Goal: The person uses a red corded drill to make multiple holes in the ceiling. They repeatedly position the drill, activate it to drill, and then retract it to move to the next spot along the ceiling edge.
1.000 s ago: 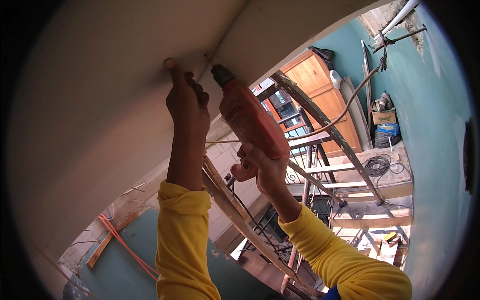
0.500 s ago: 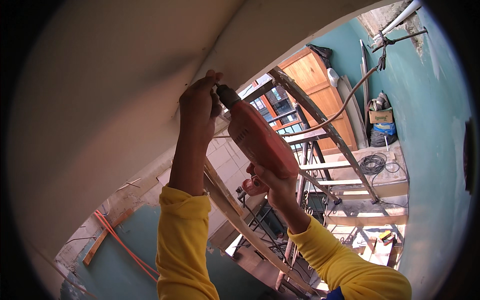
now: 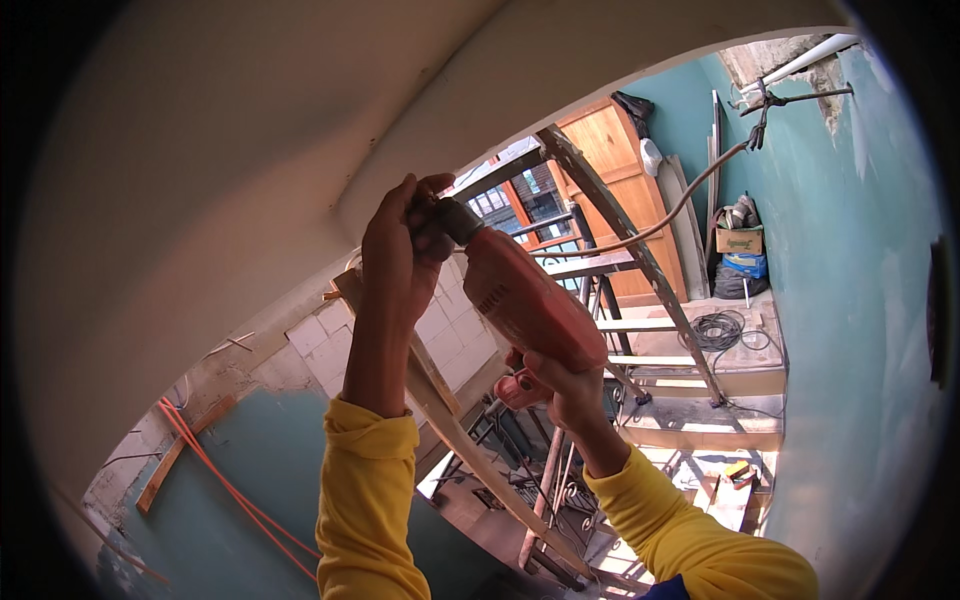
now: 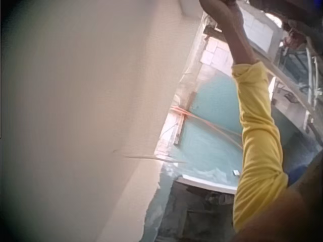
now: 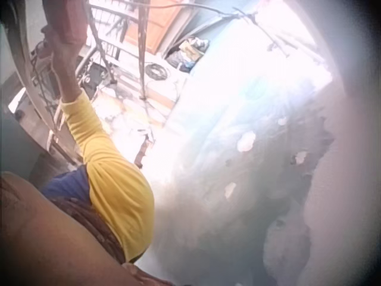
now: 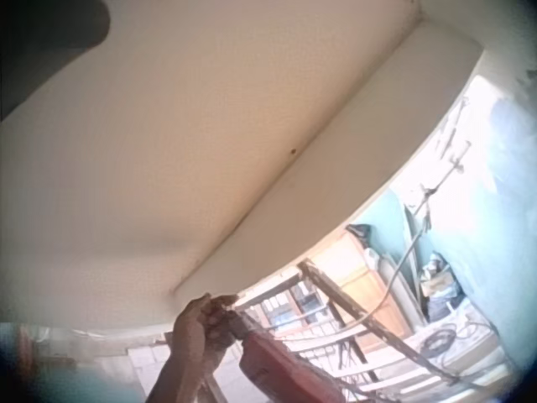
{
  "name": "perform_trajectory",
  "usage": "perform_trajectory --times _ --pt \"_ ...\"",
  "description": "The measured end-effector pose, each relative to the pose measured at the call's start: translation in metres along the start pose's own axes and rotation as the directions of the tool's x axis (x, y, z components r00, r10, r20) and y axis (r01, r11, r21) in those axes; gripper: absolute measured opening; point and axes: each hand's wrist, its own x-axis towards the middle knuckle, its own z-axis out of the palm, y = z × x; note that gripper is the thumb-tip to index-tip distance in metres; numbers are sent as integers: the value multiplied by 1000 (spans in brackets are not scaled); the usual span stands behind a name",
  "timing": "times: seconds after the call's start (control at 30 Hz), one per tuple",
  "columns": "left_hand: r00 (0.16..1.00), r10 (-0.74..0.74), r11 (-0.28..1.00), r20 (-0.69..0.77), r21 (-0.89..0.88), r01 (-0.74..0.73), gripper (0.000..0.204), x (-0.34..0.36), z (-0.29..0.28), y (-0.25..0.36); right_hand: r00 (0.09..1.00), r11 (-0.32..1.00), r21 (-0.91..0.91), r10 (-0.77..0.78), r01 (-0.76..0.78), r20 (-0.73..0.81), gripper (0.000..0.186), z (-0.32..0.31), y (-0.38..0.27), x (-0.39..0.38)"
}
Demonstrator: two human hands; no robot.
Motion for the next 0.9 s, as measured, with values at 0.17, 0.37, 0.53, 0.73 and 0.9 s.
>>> perform_trajectory --times 0.17,0.37,0.53,0.73,0.9 --pt "999 -37 986 -1 -165 37 38 -19 -6 -14 996 988 -131 86 -80 38 59 -23 0 -19" --pt "996 -79 940 -30 -334 65 30 -29 -31 -35 992 990 -65 123 -124 -27 60 -24 -16 -51" --pt "994 -106 901 -19 -424 88 20 -34 -30 -41 993 992 -54 114 -114 -5 60 -27 -24 -70" --pt "992 -86 870 89 -478 118 9 -47 -16 -37 995 991 -88 101 -99 23 56 -24 -27 -79" --pt "982 -69 851 173 -503 149 13 -47 -11 -37 995 990 -96 102 -103 -11 54 -23 -29 -81"
